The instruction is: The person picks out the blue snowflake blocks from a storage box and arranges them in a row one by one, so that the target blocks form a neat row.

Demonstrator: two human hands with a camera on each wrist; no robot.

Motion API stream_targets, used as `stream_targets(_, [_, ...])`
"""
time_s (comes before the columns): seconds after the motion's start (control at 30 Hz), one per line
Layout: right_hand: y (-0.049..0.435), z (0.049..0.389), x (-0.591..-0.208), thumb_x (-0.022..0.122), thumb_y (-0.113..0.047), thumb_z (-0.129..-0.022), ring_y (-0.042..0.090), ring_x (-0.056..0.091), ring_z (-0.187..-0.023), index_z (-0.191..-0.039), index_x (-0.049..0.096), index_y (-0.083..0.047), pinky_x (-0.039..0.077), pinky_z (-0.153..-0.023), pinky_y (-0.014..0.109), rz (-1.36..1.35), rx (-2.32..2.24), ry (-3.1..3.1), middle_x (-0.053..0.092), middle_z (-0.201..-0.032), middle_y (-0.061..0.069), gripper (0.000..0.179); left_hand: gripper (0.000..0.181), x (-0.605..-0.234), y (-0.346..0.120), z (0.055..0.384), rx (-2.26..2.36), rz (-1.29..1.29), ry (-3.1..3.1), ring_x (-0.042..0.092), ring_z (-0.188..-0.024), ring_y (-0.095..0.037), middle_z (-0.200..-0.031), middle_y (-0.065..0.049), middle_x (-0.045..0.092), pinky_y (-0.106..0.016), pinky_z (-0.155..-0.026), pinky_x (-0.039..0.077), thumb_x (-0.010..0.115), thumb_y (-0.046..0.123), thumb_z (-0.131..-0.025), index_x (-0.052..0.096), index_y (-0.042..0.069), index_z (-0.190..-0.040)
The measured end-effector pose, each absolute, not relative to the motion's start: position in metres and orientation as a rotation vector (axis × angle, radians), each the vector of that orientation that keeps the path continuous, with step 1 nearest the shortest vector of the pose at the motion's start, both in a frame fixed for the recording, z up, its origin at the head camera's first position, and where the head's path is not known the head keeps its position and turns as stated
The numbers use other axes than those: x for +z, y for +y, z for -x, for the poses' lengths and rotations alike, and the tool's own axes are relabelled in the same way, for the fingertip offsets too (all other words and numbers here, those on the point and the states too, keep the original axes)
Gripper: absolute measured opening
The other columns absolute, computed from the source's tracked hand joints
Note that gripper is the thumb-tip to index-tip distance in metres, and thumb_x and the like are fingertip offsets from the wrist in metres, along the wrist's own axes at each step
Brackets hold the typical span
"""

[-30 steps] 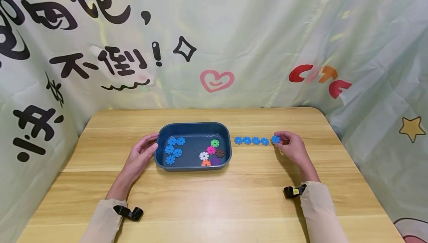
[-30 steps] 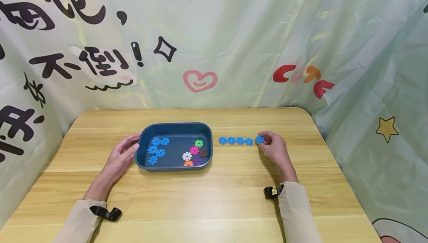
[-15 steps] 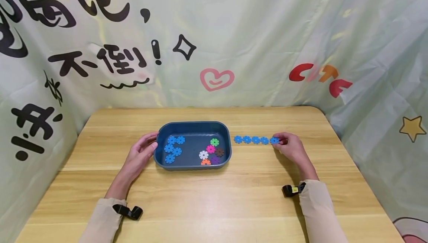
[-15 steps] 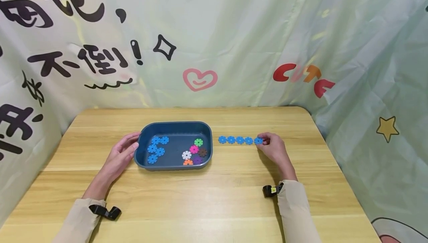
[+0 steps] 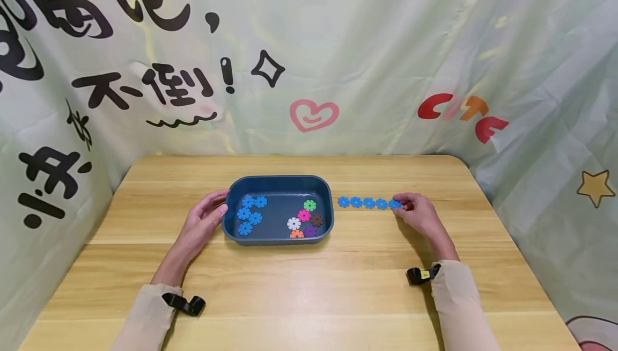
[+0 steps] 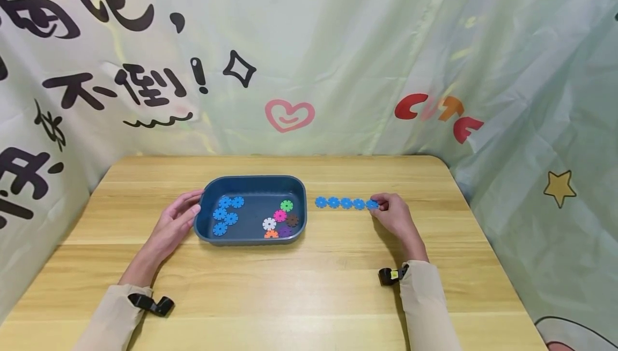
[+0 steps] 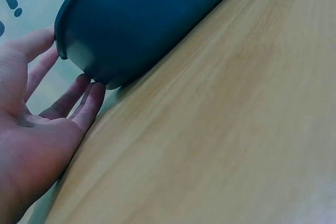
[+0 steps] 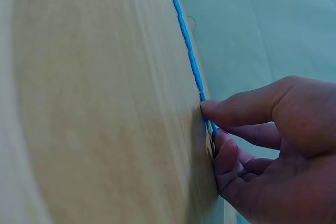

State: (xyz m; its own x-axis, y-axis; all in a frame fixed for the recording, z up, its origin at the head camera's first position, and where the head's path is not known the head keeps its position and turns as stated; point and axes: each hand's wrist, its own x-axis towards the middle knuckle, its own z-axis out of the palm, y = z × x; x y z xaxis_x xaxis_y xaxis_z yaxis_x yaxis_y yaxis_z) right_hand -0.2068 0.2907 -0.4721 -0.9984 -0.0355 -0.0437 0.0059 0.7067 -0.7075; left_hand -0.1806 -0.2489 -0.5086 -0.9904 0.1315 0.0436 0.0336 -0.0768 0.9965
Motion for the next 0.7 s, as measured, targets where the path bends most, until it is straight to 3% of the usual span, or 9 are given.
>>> stream_targets(0.27, [0.291, 0.205, -0.469, 0.068, -0.001, -0.096, 0.03, 0.057, -0.095, -0.13, 0.061, 0.01, 0.049, -0.064, 0.023, 0.014, -1.22, 2.812, 0.062, -0.114, 0.024, 0.036, 0.049, -0.51, -0.249, 0.181, 2.258, -0.212, 2.077, 0.049, -0.131, -0.023, -0.149, -0.016, 0.045, -0.025, -0.101, 0.051, 0.06, 0.018, -0.106, 0.047, 0.006, -0.151])
stream_targets(0.7, [0.279, 0.195, -0.45, 0.066, -0.009, -0.1, 0.036, 0.057, -0.109, -0.136, 0.06, 0.005, 0.05, -0.074, 0.023, 0.067, -1.381, 2.816, 0.06, -0.124, 0.026, 0.039, 0.049, -0.511, -0.25, 0.18, 2.266, -0.223, 2.071, 0.049, -0.131, -0.022, -0.151, -0.016, 0.043, -0.025, -0.101, 0.051, 0.059, 0.018, -0.106, 0.046, 0.005, -0.152])
